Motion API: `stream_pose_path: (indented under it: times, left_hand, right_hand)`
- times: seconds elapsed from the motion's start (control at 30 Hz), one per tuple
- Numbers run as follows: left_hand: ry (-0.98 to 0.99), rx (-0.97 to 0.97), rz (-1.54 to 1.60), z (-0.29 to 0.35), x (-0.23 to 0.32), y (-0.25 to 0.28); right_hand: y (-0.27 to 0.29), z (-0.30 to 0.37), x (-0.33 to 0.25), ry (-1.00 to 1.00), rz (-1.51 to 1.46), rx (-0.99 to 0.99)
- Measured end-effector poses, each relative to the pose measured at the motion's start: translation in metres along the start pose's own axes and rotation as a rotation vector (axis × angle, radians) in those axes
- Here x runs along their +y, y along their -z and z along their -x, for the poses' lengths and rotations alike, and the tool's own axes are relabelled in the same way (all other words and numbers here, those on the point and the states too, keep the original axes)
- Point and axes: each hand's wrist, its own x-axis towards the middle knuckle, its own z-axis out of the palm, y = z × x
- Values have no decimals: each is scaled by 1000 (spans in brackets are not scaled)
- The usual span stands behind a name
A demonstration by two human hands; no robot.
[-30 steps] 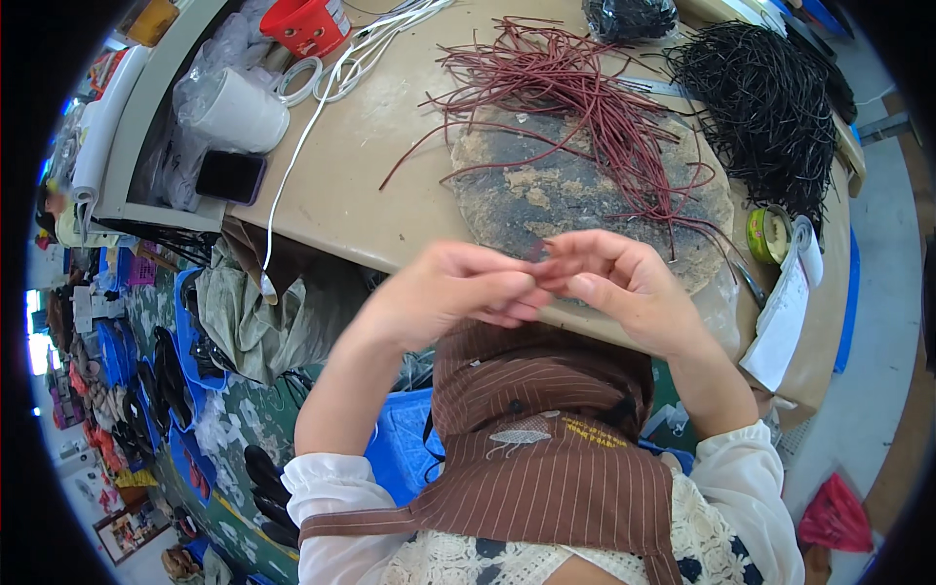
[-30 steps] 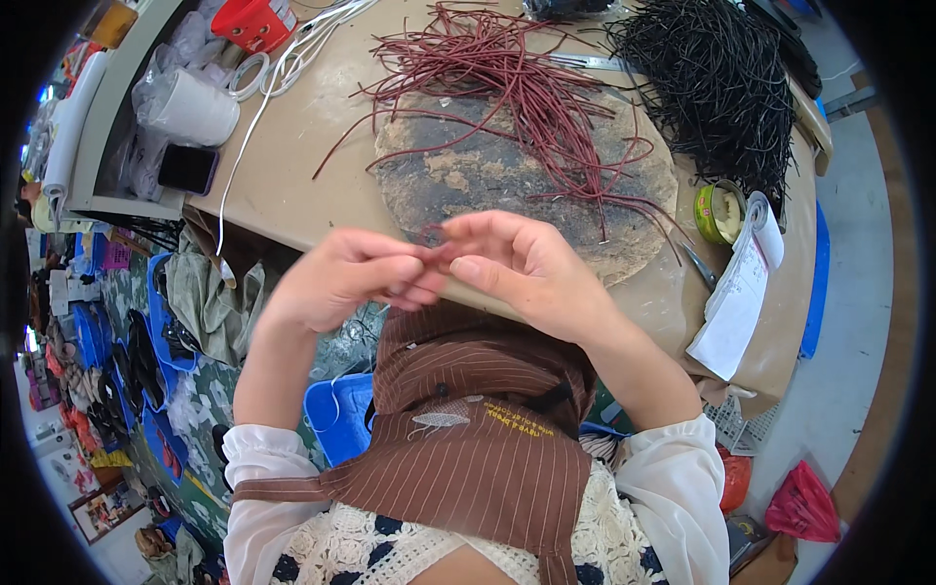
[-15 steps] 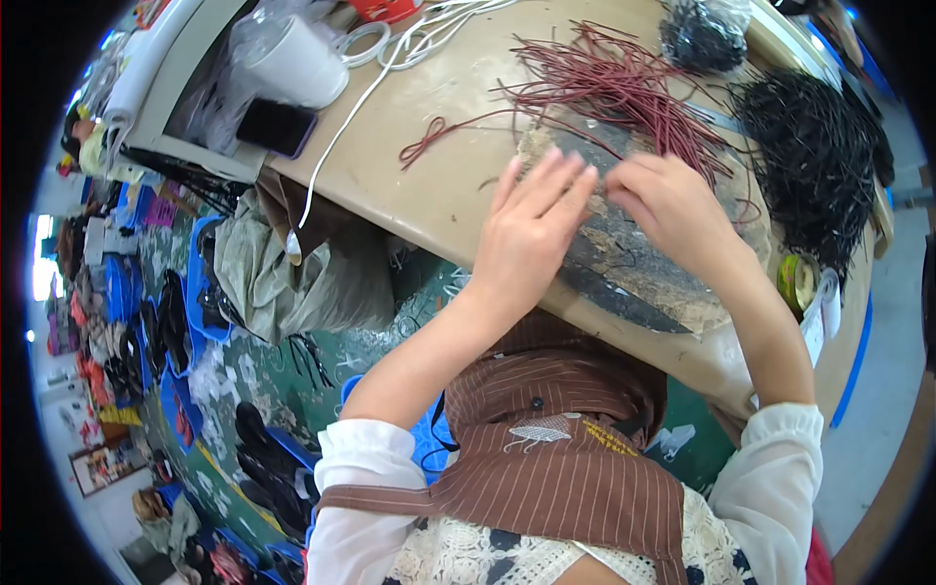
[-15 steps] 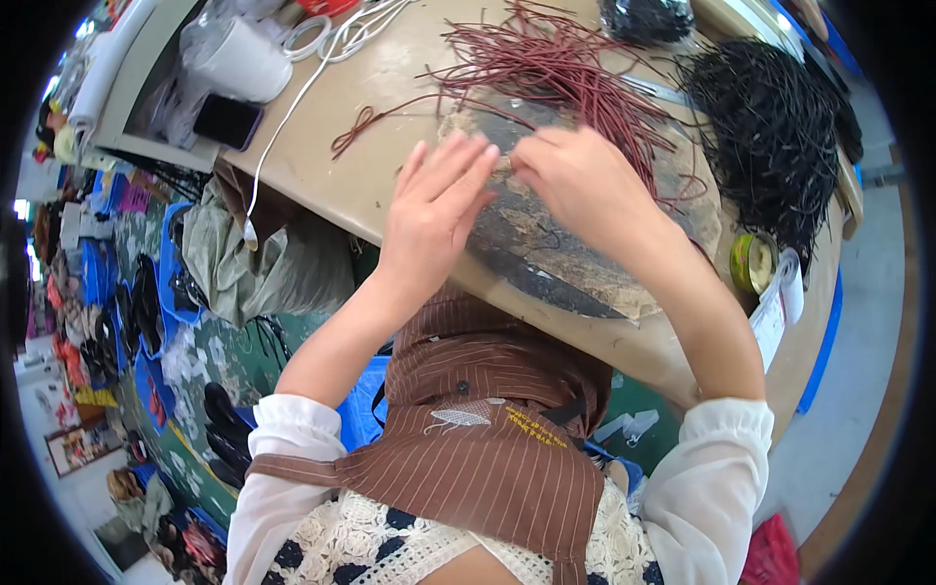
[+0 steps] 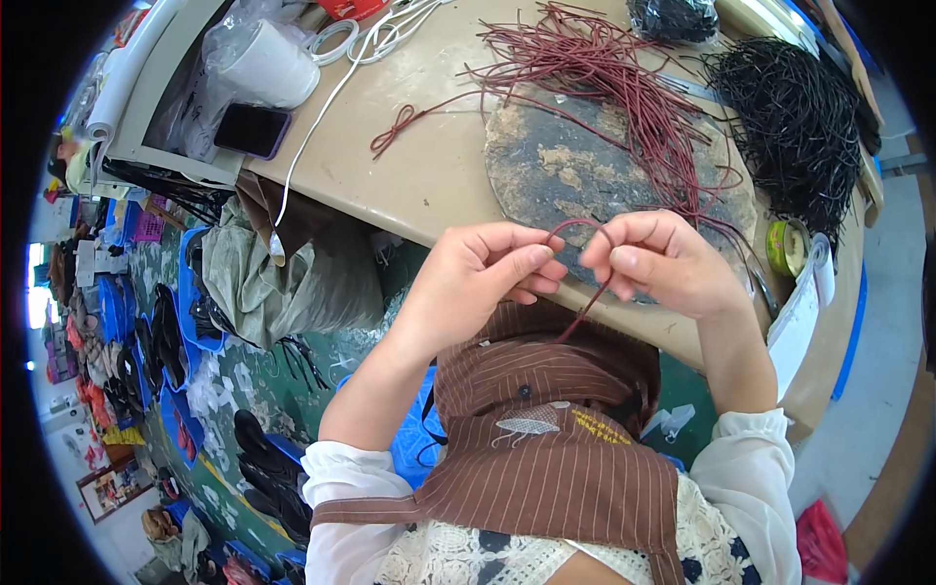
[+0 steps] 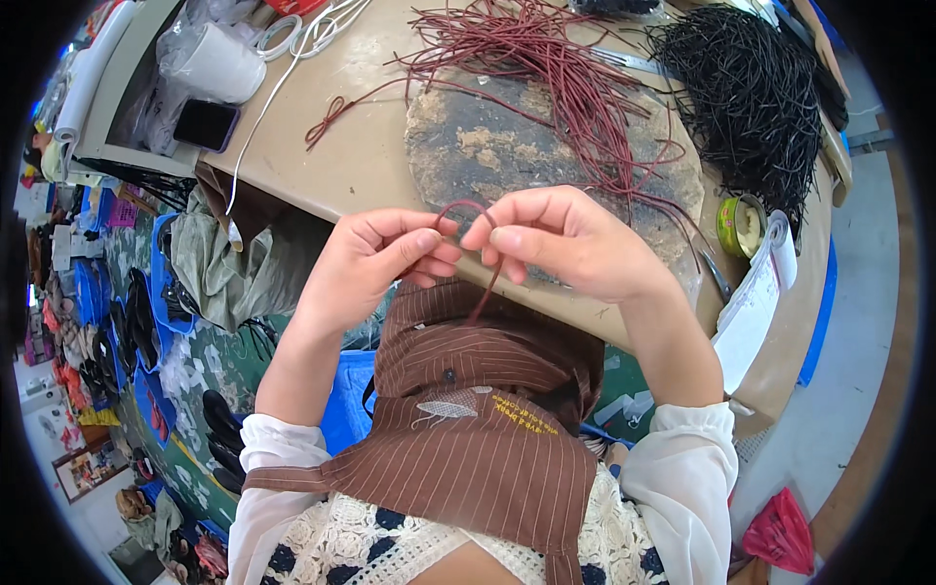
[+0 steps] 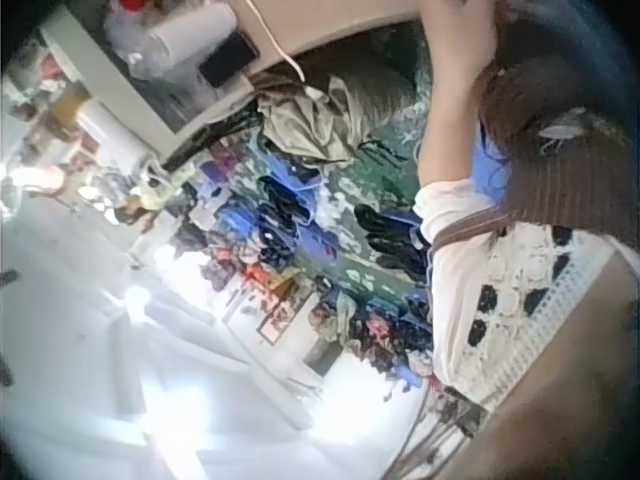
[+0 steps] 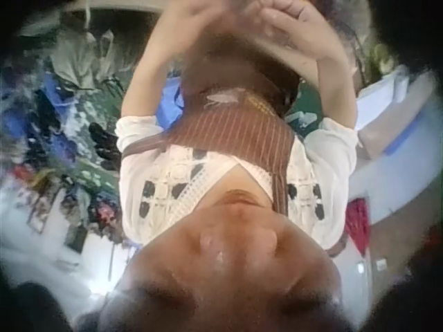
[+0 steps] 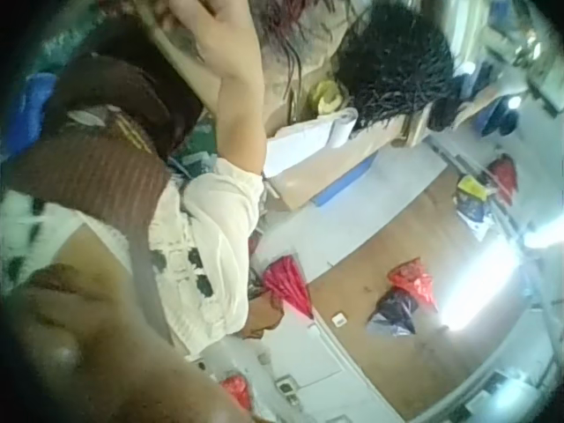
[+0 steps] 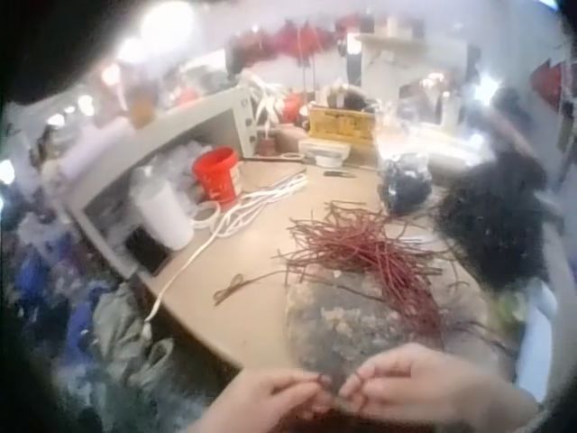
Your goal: The person takes red cords from a plastic bag and ties them into small loops by hand. They repeatedly pick up individual cords, fold them, and tie knots to create a pile of finished cord loops on the table.
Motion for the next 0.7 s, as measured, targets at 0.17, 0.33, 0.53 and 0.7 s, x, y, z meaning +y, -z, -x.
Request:
stream_pose_path:
  times: [0.17, 0.33, 0.53, 0.7]
  left_hand:
    - [-24, -31, -370, 4, 13, -1]
    - [-172, -111, -535, 2, 25, -8]
    - [-20, -93, -16, -1, -5, -11]
    - [46, -175, 448, -14, -13, -16]
  right_hand:
    - [-17, 12, -36, -9, 570, 201]
    - [-17, 6, -43, -123, 648, 50]
    - [-4, -2, -3, -40, -284, 114]
    - [-15, -10, -25, 86, 168, 268]
